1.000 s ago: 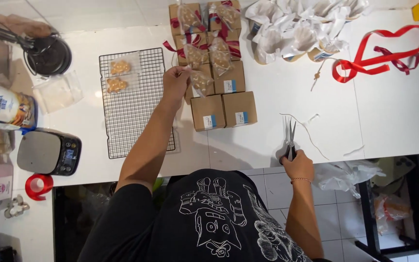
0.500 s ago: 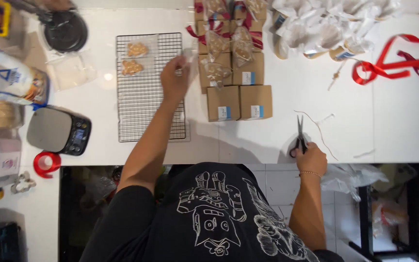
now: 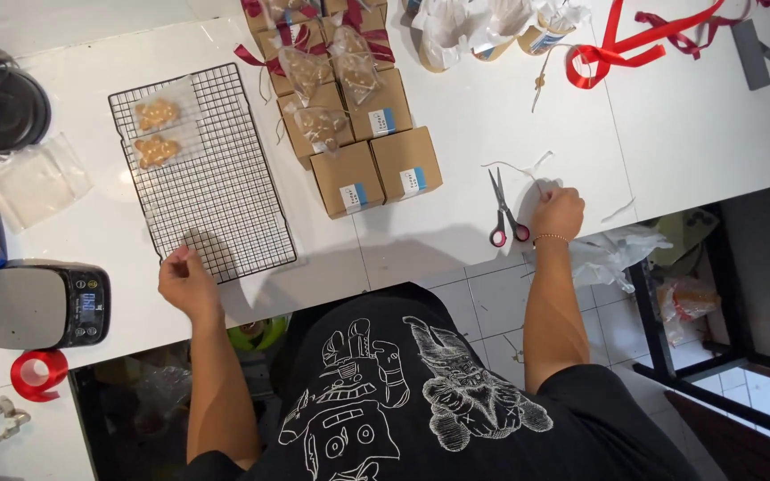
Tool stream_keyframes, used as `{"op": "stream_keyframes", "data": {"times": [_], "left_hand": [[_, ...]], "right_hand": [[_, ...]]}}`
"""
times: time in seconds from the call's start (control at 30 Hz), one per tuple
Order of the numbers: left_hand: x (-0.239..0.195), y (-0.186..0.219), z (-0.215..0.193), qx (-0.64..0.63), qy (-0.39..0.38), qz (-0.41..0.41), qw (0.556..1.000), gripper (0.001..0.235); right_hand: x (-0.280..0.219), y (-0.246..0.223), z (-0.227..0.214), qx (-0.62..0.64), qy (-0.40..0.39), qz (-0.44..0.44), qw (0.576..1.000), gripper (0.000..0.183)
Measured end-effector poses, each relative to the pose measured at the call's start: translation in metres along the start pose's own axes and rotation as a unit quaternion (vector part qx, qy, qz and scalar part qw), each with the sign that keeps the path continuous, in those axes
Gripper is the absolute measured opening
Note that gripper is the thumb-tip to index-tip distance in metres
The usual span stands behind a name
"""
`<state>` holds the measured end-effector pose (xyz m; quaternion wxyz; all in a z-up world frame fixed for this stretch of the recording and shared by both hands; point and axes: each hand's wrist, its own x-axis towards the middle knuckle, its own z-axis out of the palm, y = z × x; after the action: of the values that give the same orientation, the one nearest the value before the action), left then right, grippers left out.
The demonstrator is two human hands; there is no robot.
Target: The person places gingerbread cookies into clear plastic bags on a wire rack, ties each bag with a string, and trims the excess string with scissors. They then attach a small card to the tied bag and place the finished package into a cardboard box.
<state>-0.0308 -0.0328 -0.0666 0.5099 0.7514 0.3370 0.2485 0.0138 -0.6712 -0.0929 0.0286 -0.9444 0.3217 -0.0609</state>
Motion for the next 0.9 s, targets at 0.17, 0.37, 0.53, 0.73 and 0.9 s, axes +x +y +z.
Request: {"op": "stream_keyframes", "data": {"times": [0.17,0.37,0.53,0.73,0.9], "left_hand": [[0.003,0.004,-0.016,-0.008,0.036,0.009,0.999,0.007],[0.002,0.004,-0.018,-0.026,0.071,0.045,0.996,0.01],[0.015,0.035,-0.031,-0.014,0.007,-0.1,0.995,0.017],[0.03,0.051,-0.028,-0.053,-0.02,-0.011,0.998,0.021],[-0.001,0.114,-0.027,-0.132,-0.381,-0.074,0.912,0.025]], "right_hand": [[-0.006,0.018,0.03,-0.048,0.045,-0.1,0.993,0.009],[0.011,-0.002,-0.003,0.312,-0.115,0.038,0.942,0.017],[-0.006,-0.053,-0.073,0.403,-0.184,0.203,0.873,0.017],[-0.075,-0.165,-0.165,0.638,-0.077,0.39,0.659,0.022],[-0.17,-0.24,-0.152,0.562,0.063,-0.213,0.796,0.018]]}}
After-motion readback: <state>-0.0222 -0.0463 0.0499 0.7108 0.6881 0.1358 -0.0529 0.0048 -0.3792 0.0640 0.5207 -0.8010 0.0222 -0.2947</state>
